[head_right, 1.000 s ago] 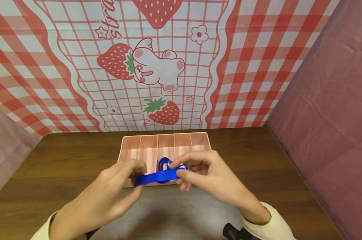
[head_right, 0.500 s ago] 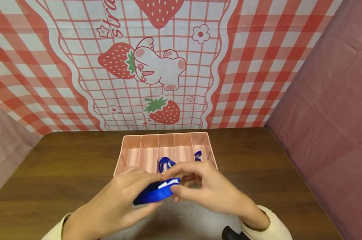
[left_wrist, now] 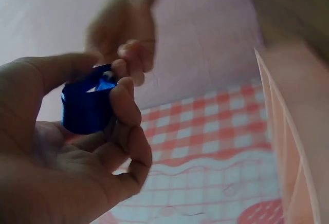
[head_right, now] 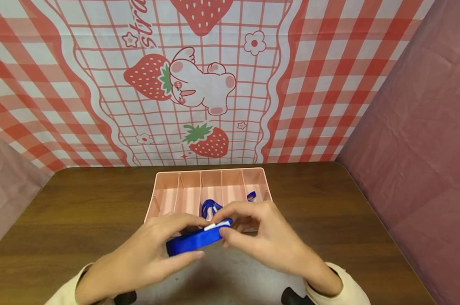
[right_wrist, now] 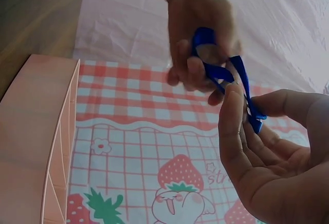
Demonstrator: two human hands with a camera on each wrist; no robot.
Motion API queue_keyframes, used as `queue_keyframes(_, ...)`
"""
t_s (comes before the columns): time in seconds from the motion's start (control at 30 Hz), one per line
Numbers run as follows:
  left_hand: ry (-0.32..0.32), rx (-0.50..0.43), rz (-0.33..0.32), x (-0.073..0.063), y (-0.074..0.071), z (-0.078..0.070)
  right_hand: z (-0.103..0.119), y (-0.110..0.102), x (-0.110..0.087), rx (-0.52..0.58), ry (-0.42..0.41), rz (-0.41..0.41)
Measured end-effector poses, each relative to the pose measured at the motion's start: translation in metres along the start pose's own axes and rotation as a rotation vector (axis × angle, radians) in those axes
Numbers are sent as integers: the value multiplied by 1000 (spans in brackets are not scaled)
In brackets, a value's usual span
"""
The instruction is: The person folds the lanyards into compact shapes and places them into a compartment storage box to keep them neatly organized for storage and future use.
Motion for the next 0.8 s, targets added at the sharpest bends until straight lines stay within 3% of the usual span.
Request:
queue_keyframes(0.1,-99,-186,32,1,0,10,-1,-1,0,22,11,-7)
queue_keyframes(0.17,-125,-205,48,0,2,13,-1,-1,0,25,13,-16)
queue_keyframes(0.27,-130,-170,62,-1,4,13,-1,-1,0,-2,2,-29)
queue_keyframes(0.5,-25,-14,57,-1,3,6,1,-2,1,-54,-14,-51)
queue_keyframes(0.8,7,9,-111,1,-15,-2,1,-12,-1,-42,22,-72)
Point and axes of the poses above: each hand's wrist, its own x-axis towards the middle knuckle, its own y-axis out of the palm, z = x × y, the point moved 7 cm from there along x, towards the middle knuckle, and after that the axes turned 4 degrees about y, right-handed, at the moved point
